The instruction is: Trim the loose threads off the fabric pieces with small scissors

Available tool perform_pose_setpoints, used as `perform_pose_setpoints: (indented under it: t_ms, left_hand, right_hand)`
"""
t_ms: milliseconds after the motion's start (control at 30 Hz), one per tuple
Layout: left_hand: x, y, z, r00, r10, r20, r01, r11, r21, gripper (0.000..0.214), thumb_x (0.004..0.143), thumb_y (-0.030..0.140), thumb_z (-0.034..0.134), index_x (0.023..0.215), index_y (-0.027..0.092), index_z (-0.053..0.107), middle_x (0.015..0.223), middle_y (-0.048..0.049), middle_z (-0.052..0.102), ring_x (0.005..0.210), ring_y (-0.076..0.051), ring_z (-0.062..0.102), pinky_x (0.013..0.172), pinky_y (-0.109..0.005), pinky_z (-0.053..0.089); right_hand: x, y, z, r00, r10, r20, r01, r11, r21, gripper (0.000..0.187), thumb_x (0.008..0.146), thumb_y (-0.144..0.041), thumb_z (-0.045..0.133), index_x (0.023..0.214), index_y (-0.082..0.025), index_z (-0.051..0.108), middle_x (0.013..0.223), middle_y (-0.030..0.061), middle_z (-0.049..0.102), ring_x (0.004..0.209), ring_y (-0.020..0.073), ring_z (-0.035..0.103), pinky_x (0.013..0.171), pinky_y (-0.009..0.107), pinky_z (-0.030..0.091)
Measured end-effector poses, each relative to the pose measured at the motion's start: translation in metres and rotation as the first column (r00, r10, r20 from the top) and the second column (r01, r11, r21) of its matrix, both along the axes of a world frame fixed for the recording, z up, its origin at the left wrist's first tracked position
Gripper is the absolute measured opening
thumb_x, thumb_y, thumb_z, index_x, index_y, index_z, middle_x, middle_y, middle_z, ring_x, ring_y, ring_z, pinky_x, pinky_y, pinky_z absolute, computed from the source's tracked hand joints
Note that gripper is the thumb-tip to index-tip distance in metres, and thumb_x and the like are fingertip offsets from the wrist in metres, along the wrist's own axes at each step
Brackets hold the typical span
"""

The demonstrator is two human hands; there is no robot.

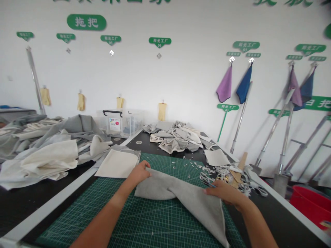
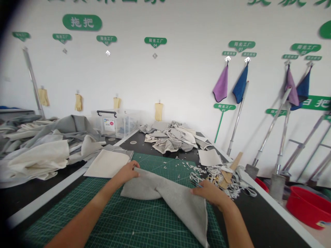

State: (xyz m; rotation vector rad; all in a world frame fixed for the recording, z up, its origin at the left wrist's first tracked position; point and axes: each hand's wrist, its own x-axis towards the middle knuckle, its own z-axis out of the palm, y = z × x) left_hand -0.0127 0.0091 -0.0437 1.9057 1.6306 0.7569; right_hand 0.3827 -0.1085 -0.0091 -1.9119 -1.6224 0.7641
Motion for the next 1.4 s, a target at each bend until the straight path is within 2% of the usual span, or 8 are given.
perform_pose_setpoints:
  t_ms: [100,200,367,467,567,800,1100,1400]
  left_hand:
    - [-0.004,0.007,-0.009,0.986,0.09,-0.143,-0.085,0.995,0.044,0.035,0.069,0.02,0.068,0.103,0.016,0.062,0.087,-0.0083,0.07,0.082,-0.024,0.064,0.067,-0.028,0.037]
    - [-0.002,0.009,-0.014,0.989,0.108,-0.102,-0.108,0.994,0.007,0.025,0.076,0.029,0.067,0.094,0.012,0.065,0.092,-0.0161,0.071,0.087,-0.029,0.065,0.07,-0.031,0.038]
    - [0.014,0.004,-0.008,0.99,-0.013,0.139,0.013,1.0,0.003,0.026,0.087,0.031,0.051,0.096,0.016,0.07,0.096,-0.0089,0.073,0.087,-0.021,0.064,0.07,-0.027,0.042]
    - [0.02,0.001,-0.007,0.911,-0.106,0.398,0.127,0.992,-0.027,0.025,0.081,0.026,0.056,0.099,0.016,0.071,0.083,-0.0039,0.07,0.075,-0.017,0.061,0.064,-0.025,0.04]
    - [0.023,0.001,-0.015,0.867,-0.126,0.482,0.157,0.987,-0.024,0.028,0.073,0.018,0.059,0.1,0.017,0.069,0.072,0.0006,0.063,0.066,-0.015,0.057,0.06,-0.024,0.038]
    - [0.036,0.008,-0.034,0.897,-0.017,0.441,-0.008,0.998,0.057,0.026,0.072,0.021,0.066,0.098,0.015,0.064,0.081,-0.0027,0.066,0.075,-0.018,0.062,0.069,-0.026,0.043]
    - [0.039,0.008,-0.027,0.872,-0.06,0.486,-0.033,0.983,0.181,0.035,0.09,0.036,0.043,0.089,0.018,0.072,0.094,-0.0065,0.074,0.093,-0.022,0.064,0.083,-0.031,0.046]
    - [0.042,0.014,-0.041,0.901,-0.117,0.417,0.0,0.963,0.271,0.021,0.083,0.025,0.055,0.101,0.02,0.063,0.071,0.0017,0.061,0.07,-0.017,0.059,0.067,-0.026,0.041]
  right_hand:
    - [0.011,0.011,-0.012,0.973,0.009,0.229,0.004,0.998,-0.058,0.026,0.069,-0.039,0.073,0.062,-0.015,0.067,0.058,0.0013,0.059,0.058,0.0146,0.052,0.051,0.024,0.031]
    - [0.012,0.013,-0.013,0.97,0.088,0.227,-0.077,0.995,-0.06,0.029,0.076,-0.04,0.065,0.066,-0.015,0.073,0.055,0.0012,0.057,0.056,0.0142,0.049,0.052,0.025,0.029]
    - [0.007,0.018,-0.019,0.961,0.133,0.242,-0.13,0.991,-0.029,0.035,0.082,-0.042,0.058,0.071,-0.015,0.078,0.058,0.0026,0.059,0.056,0.0145,0.049,0.054,0.026,0.029]
    - [0.006,0.025,-0.029,0.959,0.113,0.26,-0.117,0.993,-0.004,0.036,0.084,-0.041,0.056,0.071,-0.016,0.078,0.054,0.0016,0.056,0.053,0.0142,0.047,0.054,0.026,0.028]
    - [-0.001,0.029,-0.032,0.961,0.118,0.252,-0.13,0.991,0.032,0.033,0.083,-0.039,0.057,0.069,-0.016,0.077,0.056,0.0022,0.058,0.057,0.0153,0.05,0.057,0.026,0.03]
    - [-0.049,0.022,-0.015,0.965,0.219,0.147,-0.243,0.956,0.165,0.036,0.09,-0.046,0.053,0.077,-0.018,0.072,0.068,0.0006,0.064,0.069,0.0174,0.056,0.063,0.026,0.036]
    - [-0.125,0.032,0.002,0.954,0.292,0.066,-0.296,0.89,0.348,0.026,0.09,-0.043,0.056,0.103,-0.025,0.069,0.098,0.0018,0.072,0.089,0.0205,0.063,0.08,0.028,0.043]
    - [-0.185,0.091,-0.037,0.988,0.154,0.022,-0.148,0.886,0.439,0.027,0.093,-0.041,0.054,0.112,-0.027,0.068,0.103,0.0021,0.072,0.096,0.0205,0.065,0.084,0.028,0.042]
